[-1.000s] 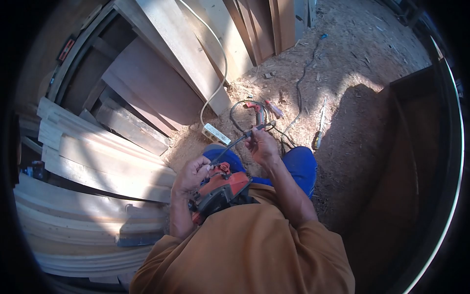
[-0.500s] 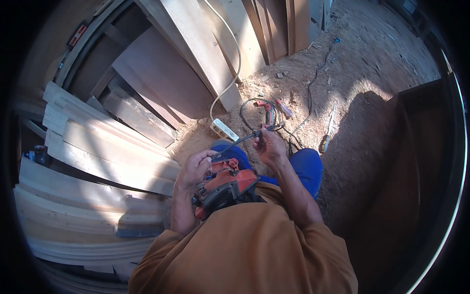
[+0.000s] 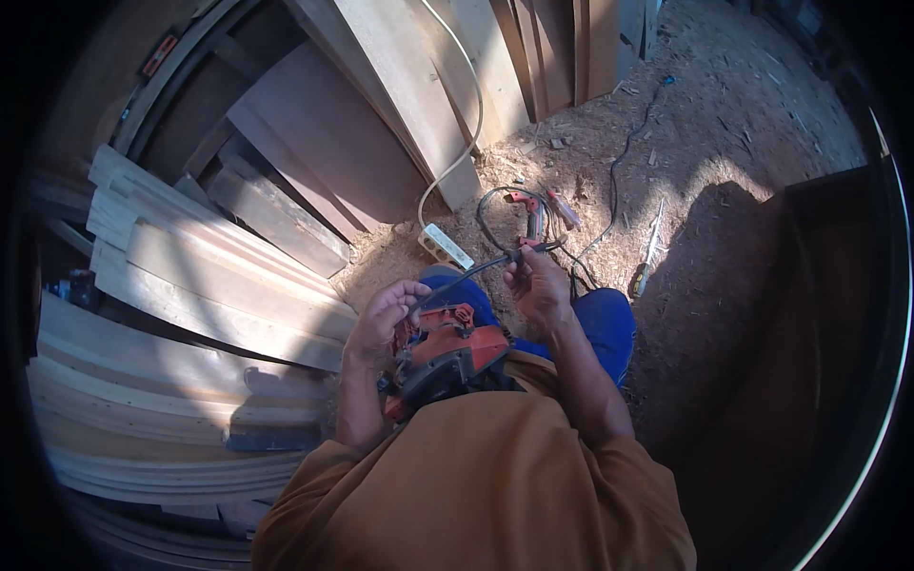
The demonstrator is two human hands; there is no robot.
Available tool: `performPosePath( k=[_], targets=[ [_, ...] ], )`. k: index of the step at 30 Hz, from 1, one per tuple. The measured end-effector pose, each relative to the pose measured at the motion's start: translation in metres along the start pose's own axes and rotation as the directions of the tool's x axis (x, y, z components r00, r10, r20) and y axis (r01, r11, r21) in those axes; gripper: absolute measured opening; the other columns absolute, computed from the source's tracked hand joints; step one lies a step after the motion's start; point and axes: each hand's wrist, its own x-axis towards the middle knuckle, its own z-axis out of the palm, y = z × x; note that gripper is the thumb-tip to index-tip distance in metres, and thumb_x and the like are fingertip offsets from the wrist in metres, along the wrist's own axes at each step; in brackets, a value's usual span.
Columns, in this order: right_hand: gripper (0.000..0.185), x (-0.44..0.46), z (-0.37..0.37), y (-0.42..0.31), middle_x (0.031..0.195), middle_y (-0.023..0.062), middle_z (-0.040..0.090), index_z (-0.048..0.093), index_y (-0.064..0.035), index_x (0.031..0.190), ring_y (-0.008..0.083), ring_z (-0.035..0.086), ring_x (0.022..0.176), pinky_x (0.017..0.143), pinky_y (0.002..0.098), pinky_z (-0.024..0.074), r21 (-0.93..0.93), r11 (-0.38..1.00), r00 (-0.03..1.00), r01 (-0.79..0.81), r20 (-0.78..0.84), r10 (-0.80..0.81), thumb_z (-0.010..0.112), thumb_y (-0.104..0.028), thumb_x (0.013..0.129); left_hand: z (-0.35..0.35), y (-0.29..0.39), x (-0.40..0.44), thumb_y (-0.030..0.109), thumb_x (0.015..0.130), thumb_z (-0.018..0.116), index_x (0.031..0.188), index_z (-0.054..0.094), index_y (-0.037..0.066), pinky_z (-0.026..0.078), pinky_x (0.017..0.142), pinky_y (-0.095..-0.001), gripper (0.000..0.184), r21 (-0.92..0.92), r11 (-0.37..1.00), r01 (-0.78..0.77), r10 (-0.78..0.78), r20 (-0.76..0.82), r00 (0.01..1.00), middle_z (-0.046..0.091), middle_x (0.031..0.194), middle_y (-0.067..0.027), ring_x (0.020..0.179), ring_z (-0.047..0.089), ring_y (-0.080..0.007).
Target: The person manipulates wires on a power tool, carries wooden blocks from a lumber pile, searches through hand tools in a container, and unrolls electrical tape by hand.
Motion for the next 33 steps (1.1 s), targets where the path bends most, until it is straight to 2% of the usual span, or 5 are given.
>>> performPosePath(
  k=[8,11,17,25,33],
  targets=[
    [0.019,0.004,-0.004,-0.002,0.088,0.0069,0.065,0.061,-0.003,0.115,0.0169,0.064,0.074,0.066,0.0331,0.0588,0.025,1.0,0.999,0.008,0.038,-0.009,0.058,-0.015,0.101,0.009,0.016,-0.01,0.009,0.099,0.046,0.121,0.062,-0.004,0.048,0.075,-0.0238,0.031,0.182,0.979,0.098,-0.082,-0.091,0.992,0.063,0.084,-0.0026,0.081,0.059,-0.0086],
    [0.02,0.011,-0.012,-0.001,0.088,0.006,0.066,0.062,-0.0025,0.114,0.016,0.064,0.073,0.066,0.033,0.0592,0.038,0.999,0.999,0.002,0.034,-0.003,0.058,-0.016,0.101,0.007,0.016,-0.011,0.011,0.098,0.045,0.123,0.059,-0.003,0.05,0.079,-0.0263,0.032,-0.229,0.973,0.029,-0.042,-0.055,0.998,0.066,0.087,-0.0063,0.082,0.062,-0.0117],
    [0.02,0.01,-0.008,-0.003,0.086,0.0035,0.066,0.064,-0.0014,0.112,0.0138,0.064,0.073,0.066,0.0307,0.0593,0.033,0.999,0.999,0.014,0.034,-0.015,0.059,-0.018,0.101,0.0,0.003,-0.011,0.009,0.096,0.043,0.128,0.047,0.0,0.052,0.086,-0.0291,0.033,-0.35,0.935,-0.061,0.04,-0.066,0.997,0.067,0.096,-0.0128,0.091,0.065,-0.016],
    [0.025,0.01,-0.006,-0.009,0.082,0.0042,0.064,0.065,0.0022,0.111,0.0135,0.063,0.072,0.067,0.0283,0.0588,0.014,0.998,0.998,0.058,0.003,-0.058,0.055,-0.02,0.104,-0.001,0.005,-0.019,0.003,0.096,0.056,0.123,0.055,-0.003,0.053,0.087,-0.028,0.027,0.001,1.0,-0.021,0.021,-0.085,0.996,0.067,0.101,-0.0095,0.094,0.065,-0.0122],
    [0.027,0.014,-0.015,-0.013,0.096,0.0072,0.067,0.063,0.0017,0.114,0.0156,0.065,0.08,0.075,0.0331,0.0586,-0.01,1.0,0.997,0.005,0.081,-0.004,0.053,-0.022,0.104,0.002,0.009,-0.022,0.006,0.097,0.058,0.117,0.06,-0.002,0.051,0.079,-0.0243,0.022,0.24,0.97,0.024,0.022,-0.188,0.982,0.066,0.094,-0.0035,0.086,0.062,-0.0084]
  ],
)
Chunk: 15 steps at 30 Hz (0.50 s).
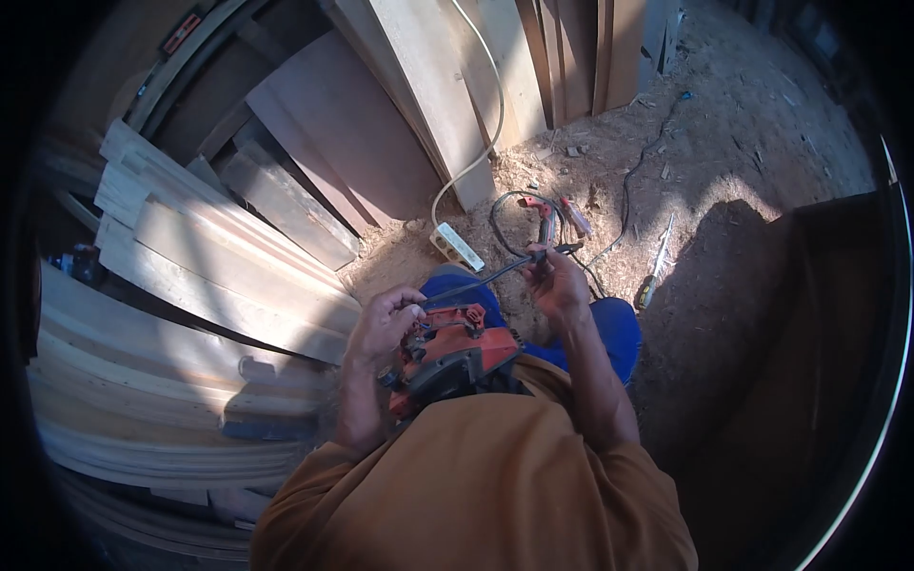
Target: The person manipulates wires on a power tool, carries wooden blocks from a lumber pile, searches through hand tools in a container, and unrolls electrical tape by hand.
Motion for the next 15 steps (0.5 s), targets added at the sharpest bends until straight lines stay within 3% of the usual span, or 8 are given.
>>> performPosePath(
  k=[8,12,15],
  targets=[
    [0.018,-0.014,0.011,0.008,0.1,0.0065,0.068,0.061,-0.0056,0.112,0.0159,0.066,0.082,0.076,0.0357,0.0588,0.021,0.998,0.998,-0.051,0.049,0.05,0.058,-0.021,0.102,0.0,-0.012,0.003,0.006,0.098,0.058,0.11,0.06,-0.002,0.048,0.071,-0.0233,0.015,-0.064,0.998,-0.022,0.018,-0.071,0.997,0.062,0.086,-0.001,0.078,0.056,-0.0058],
    [0.014,-0.035,0.032,0.021,0.096,0.0058,0.07,0.062,-0.0079,0.106,0.0161,0.066,0.079,0.071,0.0334,0.0586,0.013,0.999,0.999,-0.03,0.043,0.03,0.064,-0.019,0.099,0.001,-0.011,0.0,0.006,0.097,0.059,0.105,0.063,0.0,0.048,0.068,-0.0239,0.011,0.004,0.996,-0.087,0.087,-0.088,0.992,0.063,0.083,-0.0013,0.076,0.057,-0.0057],
    [0.012,-0.046,0.045,0.037,0.093,0.0054,0.071,0.064,-0.0076,0.102,0.0156,0.067,0.076,0.07,0.0312,0.0587,-0.024,0.985,0.985,-0.17,0.027,0.171,0.066,-0.019,0.098,0.008,-0.003,-0.003,0.005,0.097,0.061,0.102,0.064,0.0,0.049,0.067,-0.0245,0.007,0.088,0.989,-0.119,0.13,-0.131,0.983,0.064,0.082,-0.0027,0.075,0.058,-0.006]
  ],
)
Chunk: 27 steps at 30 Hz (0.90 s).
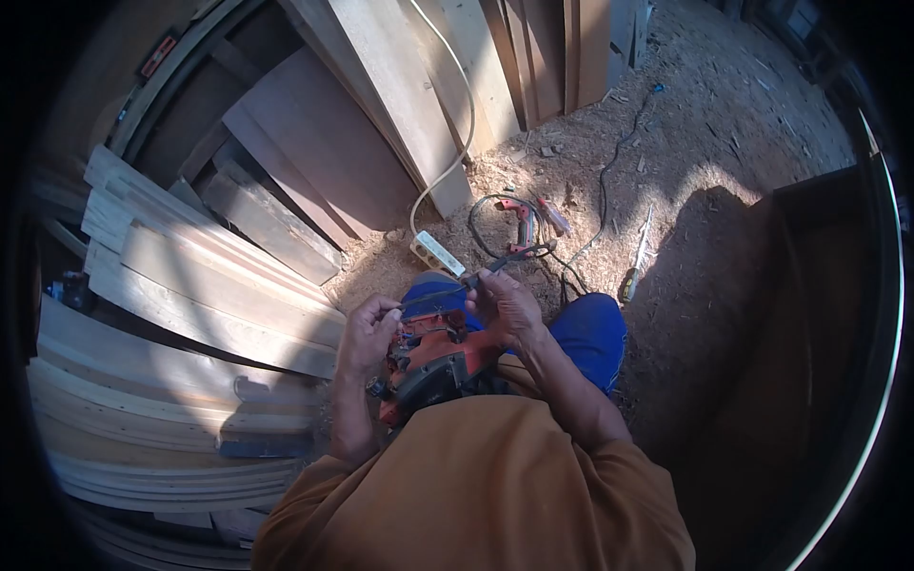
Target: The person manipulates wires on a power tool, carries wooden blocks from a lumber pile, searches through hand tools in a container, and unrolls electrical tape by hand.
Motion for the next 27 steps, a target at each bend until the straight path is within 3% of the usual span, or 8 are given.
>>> performPosePath(
  k=[5,11,14,17,22,24,25,27],
  targets=[
    [0.011,-0.015,0.025,0.011,0.089,0.0073,0.069,0.062,-0.0045,0.102,0.0172,0.068,0.075,0.068,0.0293,0.0603,-0.012,0.997,0.99,-0.073,0.117,0.074,0.065,-0.014,0.097,0.002,0.005,-0.002,0.005,0.096,0.063,0.099,0.063,0.0,0.051,0.068,-0.0265,0.006,0.036,0.999,0.01,-0.009,-0.038,0.999,0.065,0.081,-0.0051,0.074,0.059,-0.0074],
    [0.014,-0.013,0.028,0.013,0.09,0.0064,0.07,0.062,-0.005,0.102,0.0138,0.067,0.075,0.067,0.0259,0.0586,-0.156,0.988,0.995,-0.006,0.093,0.021,0.067,-0.017,0.097,0.009,0.02,-0.006,0.01,0.094,0.067,0.121,0.063,0.003,0.054,0.074,-0.03,0.028,0.151,0.988,-0.036,0.032,0.023,0.999,0.069,0.092,-0.0088,0.081,0.062,-0.0097],
    [0.015,-0.009,0.026,0.023,0.09,0.0064,0.07,0.062,-0.0056,0.103,0.0128,0.067,0.075,0.066,0.025,0.0575,-0.22,0.975,0.996,-0.008,0.084,0.028,0.067,-0.019,0.098,0.025,0.047,0.002,0.016,0.092,0.071,0.13,0.06,0.007,0.056,0.078,-0.0361,0.041,0.227,0.973,-0.049,0.018,0.135,0.991,0.071,0.1,-0.0132,0.088,0.069,-0.0204],
    [0.014,-0.008,0.027,0.019,0.088,0.0057,0.069,0.063,-0.0056,0.101,0.0128,0.066,0.074,0.065,0.0252,0.0565,-0.331,0.944,0.993,0.009,0.111,0.03,0.066,-0.019,0.099,0.035,0.027,0.019,0.023,0.089,0.073,0.128,0.062,0.009,0.055,0.08,-0.0443,0.043,0.55,0.763,-0.341,0.329,0.123,0.936,0.071,0.105,-0.0171,0.094,0.069,-0.0339],
    [0.014,-0.014,0.021,0.004,0.088,0.0061,0.07,0.065,-0.0051,0.102,0.0173,0.066,0.072,0.065,0.0323,0.055,-0.629,0.776,0.994,0.043,0.106,0.031,0.067,-0.018,0.097,0.038,0.04,0.028,0.024,0.091,0.067,0.118,0.066,0.009,0.054,0.082,-0.049,0.03,0.55,0.794,-0.26,0.203,0.163,0.965,0.071,0.103,-0.0183,0.092,0.069,-0.0392],
    [0.015,-0.017,0.014,-0.015,0.093,0.0077,0.071,0.067,-0.006,0.105,0.0228,0.067,0.075,0.068,0.0372,0.0547,-0.934,0.21,0.924,0.289,0.215,-0.315,0.068,-0.016,0.094,0.033,0.036,0.031,0.024,0.093,0.064,0.114,0.066,0.008,0.054,0.081,-0.048,0.026,0.53,0.833,-0.158,0.115,0.114,0.987,0.071,0.099,-0.0182,0.09,0.069,-0.0382],
    [0.016,-0.018,0.012,-0.023,0.095,0.0085,0.072,0.068,-0.0065,0.107,0.0255,0.068,0.076,0.07,0.0397,0.0546,-0.942,-0.136,0.841,0.308,0.336,-0.425,0.068,-0.016,0.093,0.028,0.03,0.031,0.024,0.094,0.063,0.112,0.066,0.008,0.054,0.081,-0.0477,0.024,0.508,0.856,-0.095,0.066,0.075,0.995,0.071,0.097,-0.0183,0.089,0.07,-0.0381],
    [0.021,-0.018,0.015,-0.044,0.098,0.0098,0.073,0.069,-0.0077,0.11,0.0294,0.068,0.082,0.074,0.0414,0.0542,-0.738,-0.511,0.597,0.44,0.666,-0.448,0.068,-0.015,0.09,0.022,0.033,0.029,0.024,0.095,0.061,0.11,0.066,0.007,0.054,0.08,-0.0473,0.023,0.457,0.889,0.029,-0.057,0.048,0.997,0.071,0.095,-0.0185,0.088,0.07,-0.038]
  ],
)
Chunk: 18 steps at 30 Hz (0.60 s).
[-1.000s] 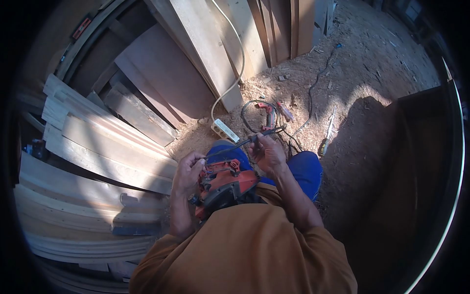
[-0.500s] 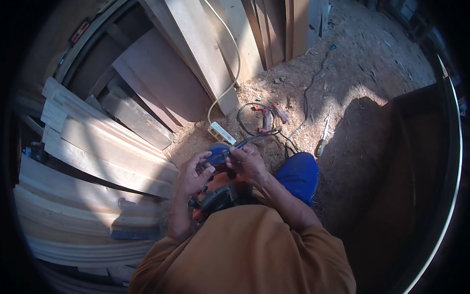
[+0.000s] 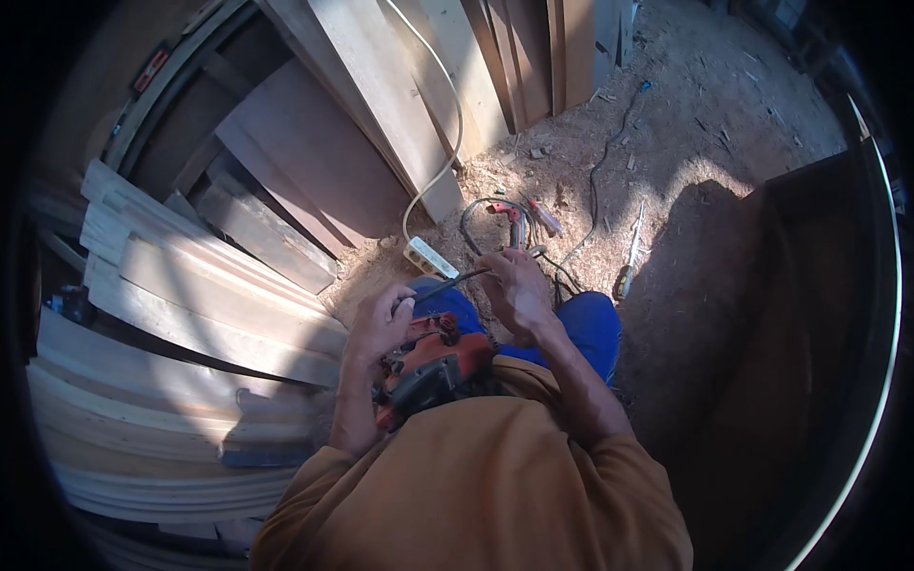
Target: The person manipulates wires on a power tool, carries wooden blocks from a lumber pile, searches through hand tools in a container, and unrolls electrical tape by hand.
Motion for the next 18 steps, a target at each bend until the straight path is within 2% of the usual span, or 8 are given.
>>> performPosePath(
  k=[1,2,4,7,14,16,17,18],
  targets=[
    [0.023,0.004,-0.005,0.003,0.099,0.0104,0.073,0.07,-0.0083,0.111,0.0314,0.069,0.085,0.076,0.0423,0.054,-0.138,0.974,0.978,0.178,-0.08,-0.19,0.069,-0.014,0.089,-0.007,0.009,-0.001,0.024,0.095,0.06,0.11,0.065,0.007,0.054,0.08,-0.0472,0.023,-0.03,0.998,0.058,-0.057,0.043,0.997,0.071,0.094,-0.0186,0.089,0.07,-0.038],
    [0.023,0.003,-0.001,0.006,0.097,0.011,0.073,0.07,-0.0075,0.111,0.0322,0.068,0.086,0.077,0.0425,0.0533,-0.113,0.966,0.971,0.233,-0.03,-0.238,0.068,-0.014,0.089,-0.01,0.015,-0.002,0.023,0.096,0.06,0.109,0.065,0.007,0.054,0.079,-0.0472,0.022,-0.06,0.991,0.12,-0.114,0.087,0.99,0.071,0.094,-0.0188,0.089,0.07,-0.038],
    [0.023,0.003,0.012,0.009,0.094,0.0123,0.072,0.071,-0.0061,0.112,0.0337,0.067,0.087,0.077,0.043,0.052,-0.051,0.937,0.937,0.346,0.075,-0.342,0.068,-0.013,0.089,-0.004,0.004,0.001,0.024,0.096,0.06,0.109,0.065,0.006,0.054,0.08,-0.0469,0.023,-0.031,0.999,0.02,-0.018,0.056,0.998,0.071,0.094,-0.019,0.091,0.07,-0.0385],
    [0.026,0.003,0.018,0.007,0.088,0.0203,0.068,0.069,-0.0058,0.114,0.0378,0.065,0.084,0.079,0.0462,0.0499,0.219,0.974,0.933,-0.065,0.359,-0.018,0.063,-0.018,0.092,-0.005,0.008,-0.002,0.025,0.097,0.061,0.109,0.064,0.005,0.054,0.08,-0.0458,0.024,0.03,0.992,-0.123,0.123,0.011,0.992,0.071,0.094,-0.0196,0.093,0.07,-0.0387],
    [0.019,-0.004,-0.005,-0.003,0.082,0.0075,0.066,0.068,0.0013,0.11,0.0189,0.061,0.074,0.071,0.0362,0.0495,0.361,0.889,0.927,-0.283,0.342,0.156,0.064,-0.008,0.094,-0.019,-0.012,-0.003,0.022,0.095,0.066,0.114,0.066,0.004,0.053,0.081,-0.0429,0.026,-0.099,0.984,-0.15,0.154,0.035,0.987,0.07,0.102,-0.0202,0.093,0.07,-0.0368],
    [0.018,-0.007,-0.001,0.011,0.08,0.0058,0.063,0.069,0.0018,0.109,0.0151,0.058,0.073,0.07,0.0352,0.0492,0.402,0.875,0.941,-0.27,0.304,0.15,0.063,-0.008,0.095,-0.023,-0.031,-0.006,0.02,0.095,0.067,0.116,0.065,0.001,0.054,0.08,-0.0393,0.029,-0.15,0.976,-0.161,0.173,0.072,0.982,0.071,0.101,-0.0172,0.089,0.07,-0.0306],
    [0.014,-0.009,-0.001,0.013,0.078,0.0122,0.063,0.069,0.0008,0.104,0.0195,0.058,0.072,0.068,0.0379,0.047,0.432,0.856,0.937,-0.285,0.313,0.154,0.062,-0.006,0.094,-0.021,-0.04,-0.009,0.02,0.095,0.068,0.117,0.065,-0.001,0.054,0.079,-0.0375,0.03,-0.173,0.972,-0.161,0.178,0.09,0.98,0.072,0.1,-0.0157,0.086,0.07,-0.0275],
    [0.014,-0.008,-0.002,0.01,0.079,0.0101,0.063,0.069,0.0012,0.104,0.018,0.058,0.073,0.069,0.0368,0.0478,0.412,0.87,0.936,-0.272,0.323,0.14,0.063,-0.007,0.094,-0.02,-0.043,-0.014,0.02,0.096,0.067,0.117,0.065,-0.002,0.054,0.079,-0.0352,0.031,-0.226,0.969,-0.104,0.128,0.095,0.987,0.072,0.098,-0.0133,0.085,0.069,-0.0235]
  ],
)
